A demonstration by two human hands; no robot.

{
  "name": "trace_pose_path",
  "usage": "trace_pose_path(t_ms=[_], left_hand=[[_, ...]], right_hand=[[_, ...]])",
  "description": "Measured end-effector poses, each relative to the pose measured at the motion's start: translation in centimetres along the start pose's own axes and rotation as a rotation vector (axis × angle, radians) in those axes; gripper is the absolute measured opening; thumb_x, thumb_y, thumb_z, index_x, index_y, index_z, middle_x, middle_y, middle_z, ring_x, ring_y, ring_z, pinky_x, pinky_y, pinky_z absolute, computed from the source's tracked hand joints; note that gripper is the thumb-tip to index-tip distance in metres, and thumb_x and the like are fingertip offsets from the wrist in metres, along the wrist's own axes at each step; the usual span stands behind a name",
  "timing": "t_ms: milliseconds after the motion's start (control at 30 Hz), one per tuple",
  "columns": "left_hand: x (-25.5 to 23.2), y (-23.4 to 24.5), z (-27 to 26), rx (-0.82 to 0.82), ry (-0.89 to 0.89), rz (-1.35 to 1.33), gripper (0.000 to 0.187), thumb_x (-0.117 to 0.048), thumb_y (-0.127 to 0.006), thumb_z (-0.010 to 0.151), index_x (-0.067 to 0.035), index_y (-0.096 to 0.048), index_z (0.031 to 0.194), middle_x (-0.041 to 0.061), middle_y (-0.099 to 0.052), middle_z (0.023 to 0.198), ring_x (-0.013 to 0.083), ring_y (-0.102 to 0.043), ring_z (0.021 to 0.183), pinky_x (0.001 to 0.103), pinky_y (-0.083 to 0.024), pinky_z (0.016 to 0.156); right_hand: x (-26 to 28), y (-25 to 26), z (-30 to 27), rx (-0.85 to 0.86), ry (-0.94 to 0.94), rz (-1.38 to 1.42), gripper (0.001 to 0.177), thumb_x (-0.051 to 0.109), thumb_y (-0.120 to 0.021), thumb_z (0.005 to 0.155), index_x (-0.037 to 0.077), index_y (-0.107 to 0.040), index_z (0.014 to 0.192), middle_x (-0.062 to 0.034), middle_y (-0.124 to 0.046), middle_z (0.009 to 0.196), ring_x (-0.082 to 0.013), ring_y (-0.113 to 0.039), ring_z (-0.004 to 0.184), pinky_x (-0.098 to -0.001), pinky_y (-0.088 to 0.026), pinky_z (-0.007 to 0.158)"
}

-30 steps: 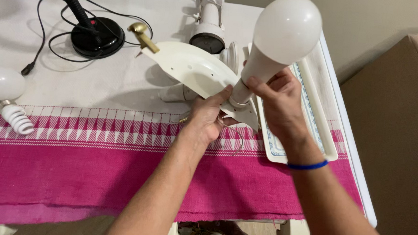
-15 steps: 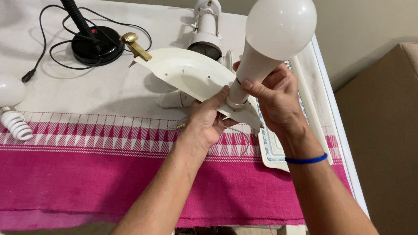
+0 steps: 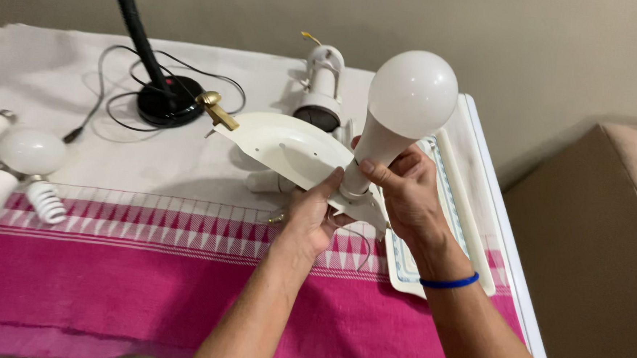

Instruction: The person installs light bulbs into various fixtures on a table. They screw a bulb into a white socket, then into a white lamp shade, and finally into a black desk lamp. The person handles multiple bulbs and fixtures, adjusting them to fit.

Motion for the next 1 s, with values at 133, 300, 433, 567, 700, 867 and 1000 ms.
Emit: trace_pose_path(t_ms=[133, 300, 433, 567, 700, 867, 1000], left_hand=[[-2.8, 1.2, -1.0, 0.049, -0.033, 0.072, 0.042, -0.026, -0.072, 0.088, -0.006, -0.064, 0.123, 0.011, -0.074, 0.104, 0.0235, -0.076, 0.089, 0.038, -0.069, 0.064], [-6.6, 5.9, -1.8, 0.158, -0.005, 0.224, 0.043, -0.039, -0.078, 0.091, -0.004, -0.066, 0.113, 0.009, -0.065, 0.083, 0.0145, -0.058, 0.058, 0.026, -0.042, 0.036], [-9.3, 9.9, -2.8, 0.012, -0.02, 0.312, 0.048, -0.046, -0.074, 0.087, -0.005, -0.069, 0.111, 0.006, -0.067, 0.08, 0.012, -0.061, 0.058, 0.026, -0.046, 0.04], [-13.1, 13.8, -3.1, -0.065, -0.005, 0.311, 0.056, -0.053, -0.068, 0.081, -0.008, -0.065, 0.114, 0.006, -0.073, 0.086, 0.015, -0.071, 0.069, 0.031, -0.06, 0.053], [-16.7, 18.9, -1.5, 0.054, -0.03, 0.57, 0.08, -0.067, -0.061, 0.089, 0.008, -0.071, 0.114, 0.015, -0.071, 0.084, 0.0207, -0.068, 0.067, 0.033, -0.055, 0.048], [-19.4, 23.4, 1.9, 0.02, 0.056, 0.77, 0.068, -0.055, -0.059, 0.093, 0.009, -0.066, 0.113, 0.018, -0.075, 0.088, 0.0216, -0.076, 0.072, 0.034, -0.063, 0.057], [-20.3, 25.2, 4.3, -0.103, 0.107, 0.999, 0.058, -0.047, -0.056, 0.1, 0.008, -0.067, 0.115, 0.019, -0.073, 0.087, 0.0221, -0.074, 0.072, 0.034, -0.063, 0.06]], right_hand=[[0.5, -1.4, 1.1, 0.134, -0.07, -0.18, 0.052, 0.011, -0.084, 0.08, -0.004, -0.063, 0.125, -0.0186, -0.075, 0.114, -0.0262, -0.073, 0.109, -0.0438, -0.059, 0.103], [-0.5, -4.9, 0.7, 0.292, -0.136, -0.192, 0.062, 0.019, -0.087, 0.075, -0.003, -0.059, 0.126, -0.0217, -0.075, 0.115, -0.0291, -0.074, 0.11, -0.0457, -0.061, 0.101], [-3.3, -9.3, 0.4, 0.246, -0.187, -0.263, 0.066, 0.021, -0.087, 0.07, -0.001, -0.059, 0.126, -0.0204, -0.076, 0.114, -0.0302, -0.075, 0.111, -0.0444, -0.063, 0.101], [-6.2, -14.2, 0.8, 0.239, -0.117, -0.35, 0.067, 0.022, -0.087, 0.073, 0.0, -0.059, 0.129, -0.0188, -0.076, 0.115, -0.03, -0.073, 0.115, -0.0436, -0.06, 0.103], [-9.5, -18.9, 1.2, 0.259, -0.085, -0.452, 0.055, 0.019, -0.089, 0.076, -0.004, -0.07, 0.122, -0.0202, -0.08, 0.112, -0.0309, -0.074, 0.115, -0.0457, -0.061, 0.101], [-14.5, -23.3, 1.4, 0.157, -0.202, -0.411, 0.046, 0.018, -0.084, 0.078, -0.001, -0.069, 0.117, -0.0185, -0.079, 0.106, -0.0295, -0.078, 0.103, -0.0426, -0.069, 0.088], [-18.5, -24.3, 2.2, 0.036, -0.248, -0.465, 0.042, 0.015, -0.08, 0.08, 0.001, -0.067, 0.118, -0.0173, -0.074, 0.115, -0.0305, -0.077, 0.105, -0.0416, -0.068, 0.09]])
Point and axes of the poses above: each hand's wrist, its own z-axis towards the middle knuckle, its own y-axis out of the back of the hand, x = y × z, the point moved 3 cm from there along z, towards the middle knuckle
